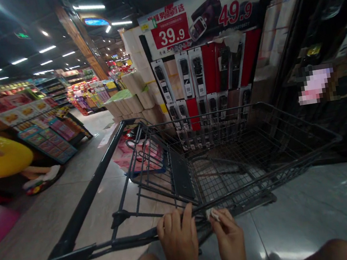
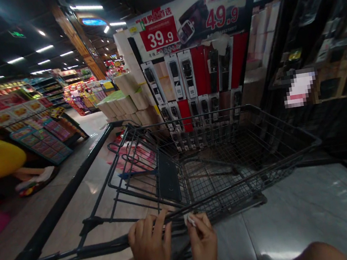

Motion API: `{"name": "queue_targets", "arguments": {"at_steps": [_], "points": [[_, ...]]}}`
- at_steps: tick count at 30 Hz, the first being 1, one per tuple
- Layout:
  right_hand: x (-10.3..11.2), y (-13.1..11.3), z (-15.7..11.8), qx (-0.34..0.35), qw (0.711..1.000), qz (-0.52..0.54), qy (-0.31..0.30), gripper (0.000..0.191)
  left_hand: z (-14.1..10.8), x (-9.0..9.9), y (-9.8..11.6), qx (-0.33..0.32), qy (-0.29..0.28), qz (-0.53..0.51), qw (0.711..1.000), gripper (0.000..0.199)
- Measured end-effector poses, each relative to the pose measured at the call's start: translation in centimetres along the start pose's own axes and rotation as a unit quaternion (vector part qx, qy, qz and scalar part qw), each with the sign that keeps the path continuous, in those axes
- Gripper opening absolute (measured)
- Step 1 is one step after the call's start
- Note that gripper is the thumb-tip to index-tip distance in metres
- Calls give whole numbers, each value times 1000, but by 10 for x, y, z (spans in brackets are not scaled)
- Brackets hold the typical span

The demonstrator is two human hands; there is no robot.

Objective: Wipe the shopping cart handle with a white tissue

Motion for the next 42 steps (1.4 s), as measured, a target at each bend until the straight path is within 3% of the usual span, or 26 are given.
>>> {"name": "queue_targets", "arguments": {"at_steps": [4, 9, 14, 18, 26, 31, 36, 39, 42], "points": [[0, -5, -6, 165, 982, -89, 20, 24, -1, -2, -1, -1, -13, -3, 1000, 24], [7, 12, -7, 205, 966, -157, 31, 29, 1, 0, -1, 14, 17, -4, 1000, 23], [20, 40, -4, 180, 964, -193, 39, 28, 3, -1, 1, 3, -14, -4, 1000, 22], [28, 53, 0, 124, 968, -216, 37, 28, 1, -3, -1, 18, 9, -15, 1000, 24], [36, 40, 6, 62, 958, -276, 44, 26, 1, -3, -3, 2, 19, -18, 1000, 24], [49, 30, 11, -31, 980, -188, 50, 17, 4, 0, -2, -15, 11, -7, 1000, 22], [55, 43, 20, -141, 989, -20, 40, 18, 2, -1, -3, -6, 14, -4, 1000, 22], [55, 51, 24, -149, 987, -27, 61, 16, 2, -2, -3, -9, -1, -1, 1000, 22], [53, 53, 22, -106, 985, -82, 112, 19, 2, -1, -3, -8, -8, -5, 1000, 22]]}}
Point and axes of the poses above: each hand's wrist, its own z-axis towards the middle knuckle, its own x-axis out of the back of the hand, y = z × x, the point moved 5 cm from there along z, towards the middle knuckle, and after that the axes turned 1 degree about -x, right-handed, at the moved point
